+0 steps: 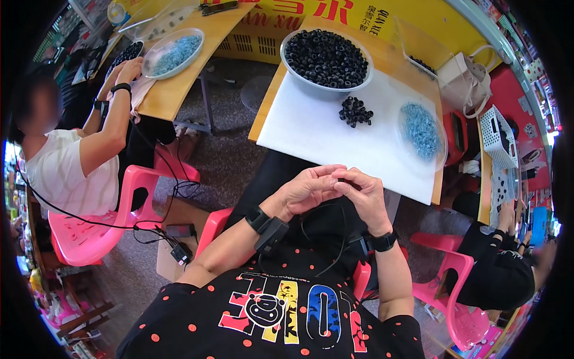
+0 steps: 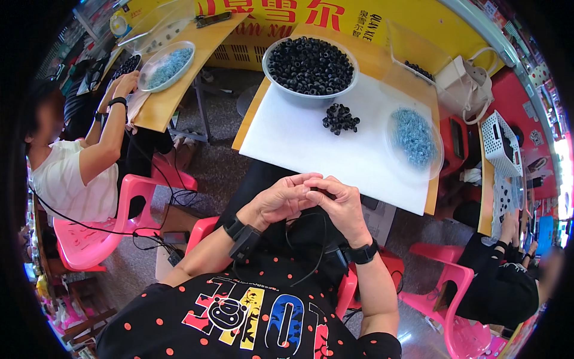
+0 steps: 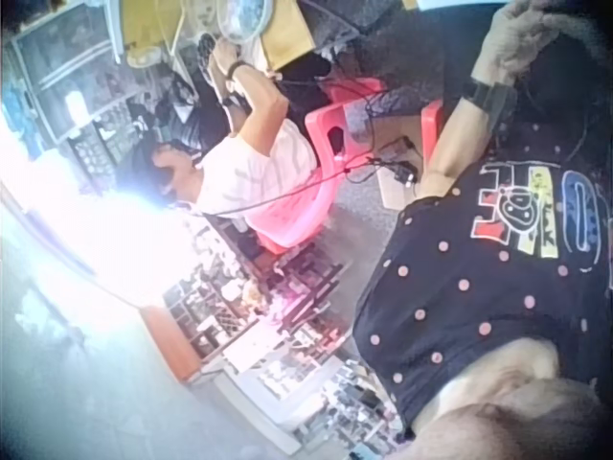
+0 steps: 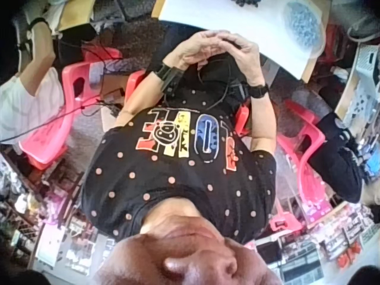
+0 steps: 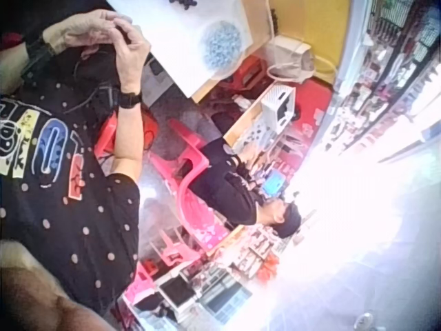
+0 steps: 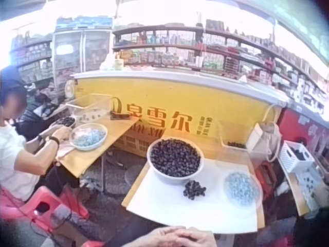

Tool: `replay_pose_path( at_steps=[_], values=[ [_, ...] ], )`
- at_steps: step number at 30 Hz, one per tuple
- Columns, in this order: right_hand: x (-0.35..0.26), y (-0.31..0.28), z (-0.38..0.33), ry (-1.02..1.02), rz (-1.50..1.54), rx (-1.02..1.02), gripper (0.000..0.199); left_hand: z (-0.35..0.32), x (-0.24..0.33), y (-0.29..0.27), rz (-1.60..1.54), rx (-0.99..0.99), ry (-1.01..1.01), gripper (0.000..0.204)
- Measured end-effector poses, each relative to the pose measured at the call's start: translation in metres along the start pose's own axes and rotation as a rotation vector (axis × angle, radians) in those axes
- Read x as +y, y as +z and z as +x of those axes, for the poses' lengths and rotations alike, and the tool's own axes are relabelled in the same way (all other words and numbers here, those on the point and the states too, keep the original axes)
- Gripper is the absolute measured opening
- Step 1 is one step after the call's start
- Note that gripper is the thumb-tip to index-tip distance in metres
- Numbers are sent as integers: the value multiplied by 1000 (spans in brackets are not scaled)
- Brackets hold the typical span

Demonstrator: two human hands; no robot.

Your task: The recorder uses their hands to assemble small black and blue plastic/rubber components at a workbench.

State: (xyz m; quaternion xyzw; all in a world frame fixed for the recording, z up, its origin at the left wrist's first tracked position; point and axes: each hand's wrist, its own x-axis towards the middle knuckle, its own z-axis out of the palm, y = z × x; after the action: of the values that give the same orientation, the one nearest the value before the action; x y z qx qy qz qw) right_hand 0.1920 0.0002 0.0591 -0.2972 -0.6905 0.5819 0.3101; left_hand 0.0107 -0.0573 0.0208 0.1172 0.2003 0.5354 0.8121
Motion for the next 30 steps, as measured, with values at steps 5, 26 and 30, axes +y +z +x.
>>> replay_pose_path(
  at_steps=[5,26,30],
  values=[
    [-4,8,8,21,15,95,28,9,-6,-6,-66,49,23,42],
    [-8,-143,148,290,-363,158,29,21,15,-15,-202,126,-20,38],
    [79,-128,151,-172,-1077,296,30,23,16,-19,-209,161,-30,37]
  ],
)
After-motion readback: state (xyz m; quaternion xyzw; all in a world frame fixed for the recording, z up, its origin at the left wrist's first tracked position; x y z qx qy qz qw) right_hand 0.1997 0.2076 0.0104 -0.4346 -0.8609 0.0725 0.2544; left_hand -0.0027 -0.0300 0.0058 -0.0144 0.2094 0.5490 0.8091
